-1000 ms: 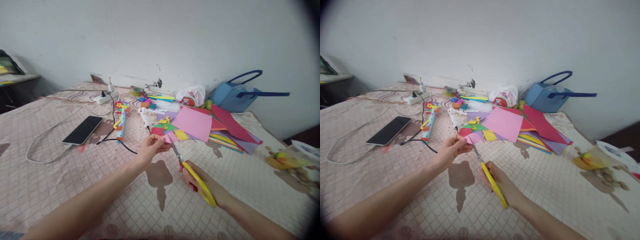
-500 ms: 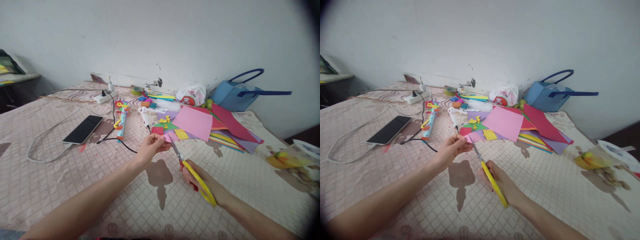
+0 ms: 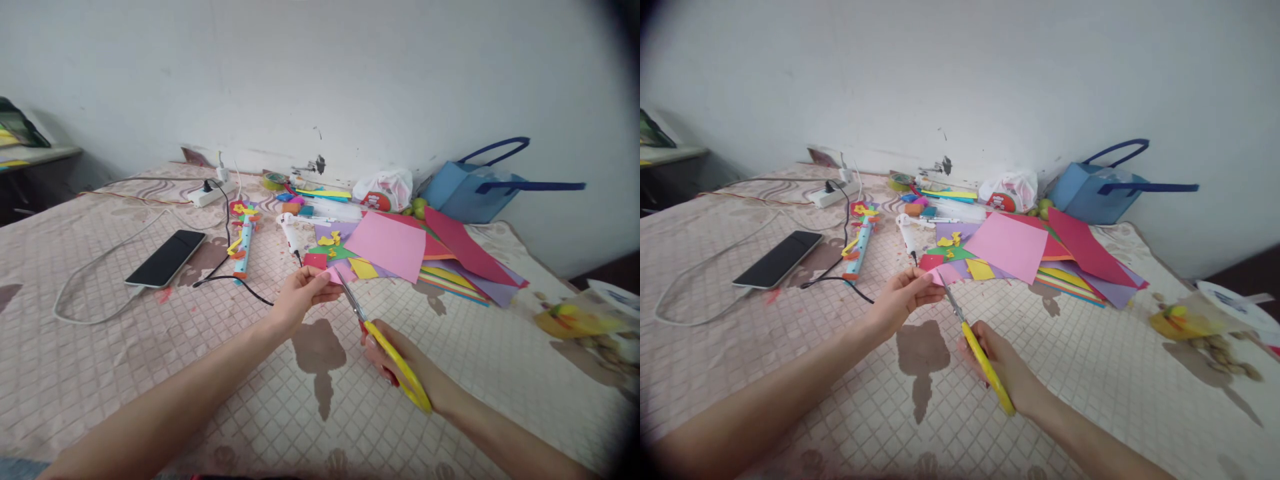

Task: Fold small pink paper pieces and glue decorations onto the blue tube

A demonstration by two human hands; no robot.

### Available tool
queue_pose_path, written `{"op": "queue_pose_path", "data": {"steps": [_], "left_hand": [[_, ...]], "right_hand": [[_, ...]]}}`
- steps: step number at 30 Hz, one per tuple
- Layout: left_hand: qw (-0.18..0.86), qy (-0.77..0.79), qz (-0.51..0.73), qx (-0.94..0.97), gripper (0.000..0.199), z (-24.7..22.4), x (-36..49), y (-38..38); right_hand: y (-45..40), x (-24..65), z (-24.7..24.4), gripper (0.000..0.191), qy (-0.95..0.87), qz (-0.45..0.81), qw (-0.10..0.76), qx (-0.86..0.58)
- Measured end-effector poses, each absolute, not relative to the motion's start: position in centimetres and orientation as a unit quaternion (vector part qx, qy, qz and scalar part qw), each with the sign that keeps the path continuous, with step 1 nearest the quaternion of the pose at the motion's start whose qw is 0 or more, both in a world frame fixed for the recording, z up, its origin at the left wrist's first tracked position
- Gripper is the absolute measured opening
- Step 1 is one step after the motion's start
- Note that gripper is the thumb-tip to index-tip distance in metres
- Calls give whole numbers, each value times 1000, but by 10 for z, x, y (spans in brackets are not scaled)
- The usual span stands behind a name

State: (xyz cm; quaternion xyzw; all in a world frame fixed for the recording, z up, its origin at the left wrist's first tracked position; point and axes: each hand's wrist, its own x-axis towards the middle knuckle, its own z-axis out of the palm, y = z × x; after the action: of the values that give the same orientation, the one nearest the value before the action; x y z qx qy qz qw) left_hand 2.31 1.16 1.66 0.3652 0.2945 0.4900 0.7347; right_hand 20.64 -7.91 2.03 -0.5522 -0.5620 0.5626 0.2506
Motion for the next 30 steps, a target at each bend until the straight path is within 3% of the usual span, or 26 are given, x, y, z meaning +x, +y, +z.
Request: {"op": "queue_pose_path", "data": {"steps": [6,18,30], "left_hand": [[735,295,490,364,18,17,23,11],[742,299,485,354,18,20,22,11],[749,305,472,350,14,22,22,12]], "right_hand": [[-80,207,17,22,-560,562,255,-553],[-78,202,13,36,-559,513,235,-607],[-80,203,17,34,-553,574,263,-544]]}}
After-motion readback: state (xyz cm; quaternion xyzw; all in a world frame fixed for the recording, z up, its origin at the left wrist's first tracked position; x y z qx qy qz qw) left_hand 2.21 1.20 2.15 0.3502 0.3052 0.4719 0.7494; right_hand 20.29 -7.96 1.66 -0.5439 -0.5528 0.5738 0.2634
